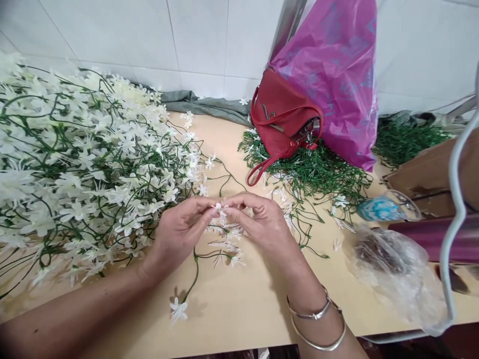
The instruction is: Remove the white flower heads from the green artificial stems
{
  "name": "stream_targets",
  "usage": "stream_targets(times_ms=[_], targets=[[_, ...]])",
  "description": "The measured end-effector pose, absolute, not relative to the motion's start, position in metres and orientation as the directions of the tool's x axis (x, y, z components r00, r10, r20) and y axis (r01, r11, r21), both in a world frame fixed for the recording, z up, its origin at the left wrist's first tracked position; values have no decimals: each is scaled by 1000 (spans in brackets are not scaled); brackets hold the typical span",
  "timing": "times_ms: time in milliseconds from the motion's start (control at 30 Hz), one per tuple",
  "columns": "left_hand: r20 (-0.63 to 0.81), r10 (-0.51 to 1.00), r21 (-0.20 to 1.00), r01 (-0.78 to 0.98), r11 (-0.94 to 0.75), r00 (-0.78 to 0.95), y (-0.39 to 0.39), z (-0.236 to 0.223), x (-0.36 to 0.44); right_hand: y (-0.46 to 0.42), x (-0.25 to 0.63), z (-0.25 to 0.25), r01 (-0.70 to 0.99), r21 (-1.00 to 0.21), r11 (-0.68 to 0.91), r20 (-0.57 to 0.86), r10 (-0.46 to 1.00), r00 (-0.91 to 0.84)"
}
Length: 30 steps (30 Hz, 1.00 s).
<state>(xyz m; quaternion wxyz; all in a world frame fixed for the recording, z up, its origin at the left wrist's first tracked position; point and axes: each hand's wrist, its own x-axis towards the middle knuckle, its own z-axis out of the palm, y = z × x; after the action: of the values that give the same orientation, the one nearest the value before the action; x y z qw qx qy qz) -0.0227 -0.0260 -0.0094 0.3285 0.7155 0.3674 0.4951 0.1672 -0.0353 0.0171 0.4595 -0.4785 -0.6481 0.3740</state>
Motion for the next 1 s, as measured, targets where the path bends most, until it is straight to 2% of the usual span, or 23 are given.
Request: stream_targets(times_ms=[167,233,467,633,767,900,1000], targets=[[369,925,929,-7,-370,90,-24,-11,-26,-26,187,16,509,-815,278,377,921,101],[331,941,941,-93,-325,64,-24,-11,-25,-23,192,13,571,-771,282,408,907,104],[244,970,953,-188,-236,18,-25,-8,-23,-23,187,4,660,-614,433,361,897,-254],[236,970,959,-176,-222,59,-24,-13,-23,-21,187,1,702,-521,485,345,872,-347],[233,970,952,-220,-213,66,-25,-16,-20,-21,190,4,677,-603,422,370,900,-231],[157,985,965,-225,-138,68,-26,-14,-16,-25,183,10,481,-791,378,396,916,-68],[114,991,967,-236,-95,70,-25,-13,-14,-31,174,14,376,-852,364,385,923,-22]])
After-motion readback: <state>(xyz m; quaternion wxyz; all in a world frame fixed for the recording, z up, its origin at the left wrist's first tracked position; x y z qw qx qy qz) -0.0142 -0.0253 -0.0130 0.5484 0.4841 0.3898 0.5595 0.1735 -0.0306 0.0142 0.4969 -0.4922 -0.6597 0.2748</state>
